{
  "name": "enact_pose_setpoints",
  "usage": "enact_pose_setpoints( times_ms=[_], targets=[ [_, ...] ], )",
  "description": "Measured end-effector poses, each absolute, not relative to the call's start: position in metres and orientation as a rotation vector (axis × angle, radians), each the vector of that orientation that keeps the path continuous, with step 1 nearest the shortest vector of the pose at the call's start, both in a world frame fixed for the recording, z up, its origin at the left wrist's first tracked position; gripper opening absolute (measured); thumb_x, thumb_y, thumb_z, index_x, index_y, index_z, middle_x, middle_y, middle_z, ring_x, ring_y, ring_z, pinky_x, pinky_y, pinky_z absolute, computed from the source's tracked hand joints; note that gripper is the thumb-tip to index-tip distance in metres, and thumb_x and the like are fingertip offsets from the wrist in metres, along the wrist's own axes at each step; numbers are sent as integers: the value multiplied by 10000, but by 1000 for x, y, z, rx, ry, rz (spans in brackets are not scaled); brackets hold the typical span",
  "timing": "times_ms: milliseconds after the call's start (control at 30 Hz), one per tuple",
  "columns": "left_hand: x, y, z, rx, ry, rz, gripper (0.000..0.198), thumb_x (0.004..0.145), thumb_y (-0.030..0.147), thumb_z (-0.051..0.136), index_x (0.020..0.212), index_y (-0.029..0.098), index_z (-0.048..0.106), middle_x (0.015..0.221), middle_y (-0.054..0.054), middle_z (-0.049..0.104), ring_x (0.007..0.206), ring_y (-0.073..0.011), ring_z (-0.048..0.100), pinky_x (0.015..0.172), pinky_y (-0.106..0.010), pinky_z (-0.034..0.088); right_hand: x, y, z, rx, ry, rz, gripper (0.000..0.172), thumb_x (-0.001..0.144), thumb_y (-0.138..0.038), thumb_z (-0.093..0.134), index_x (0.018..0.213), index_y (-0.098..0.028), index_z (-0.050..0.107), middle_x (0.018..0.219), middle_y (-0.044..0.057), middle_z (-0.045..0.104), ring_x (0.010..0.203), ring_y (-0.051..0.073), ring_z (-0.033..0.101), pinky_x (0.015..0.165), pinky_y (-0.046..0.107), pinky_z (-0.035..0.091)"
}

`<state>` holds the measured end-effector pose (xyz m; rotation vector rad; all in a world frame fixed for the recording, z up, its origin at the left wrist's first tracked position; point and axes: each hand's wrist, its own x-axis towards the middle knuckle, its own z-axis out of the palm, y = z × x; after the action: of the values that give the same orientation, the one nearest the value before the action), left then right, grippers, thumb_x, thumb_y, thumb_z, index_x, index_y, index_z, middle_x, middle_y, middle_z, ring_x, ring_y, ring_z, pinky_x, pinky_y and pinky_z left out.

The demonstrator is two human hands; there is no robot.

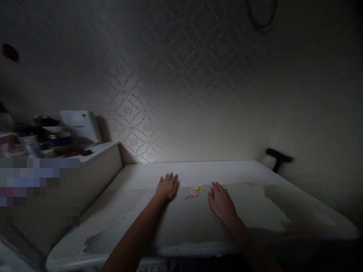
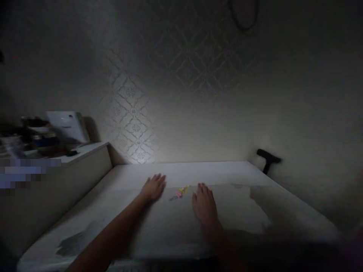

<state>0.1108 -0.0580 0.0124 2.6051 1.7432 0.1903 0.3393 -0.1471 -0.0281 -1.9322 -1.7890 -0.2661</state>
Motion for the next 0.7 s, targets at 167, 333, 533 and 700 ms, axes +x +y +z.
enact_pose_setpoints(
  times_ms=[167,333,533,700],
  targets=[
    [112,-57,8,2633,1766,220,524,994,388,213,1437,175,395,1521,-146,362,1406,-288,316,1123,-520,259,344,-142,-34,-1650,-1943,-244,445,942,-227,339,1294,-107,584,1353,153,573,1285,261,494,1095,462,372],
    [112,-57,9,2625,1766,250,510,992,390,237,1426,194,416,1513,-141,379,1397,-289,334,1115,-525,276,342,-139,-25,-1515,-2135,-211,397,947,-266,407,1276,-170,606,1342,123,588,1298,280,480,1095,519,365],
    [112,-60,11,2649,1755,260,508,993,381,235,1420,183,426,1496,-143,405,1389,-298,345,1111,-534,286,340,-131,-11,-1460,-2217,-178,340,967,-316,444,1208,-184,645,1306,114,618,1287,269,493,1100,512,355],
    [112,-60,11,2628,1758,231,515,995,382,234,1432,177,414,1520,-145,365,1405,-303,319,1123,-536,269,365,-109,-6,-1412,-2337,-189,310,966,-284,434,1134,-176,672,1242,104,660,1244,237,534,1127,473,320]
  ],
)
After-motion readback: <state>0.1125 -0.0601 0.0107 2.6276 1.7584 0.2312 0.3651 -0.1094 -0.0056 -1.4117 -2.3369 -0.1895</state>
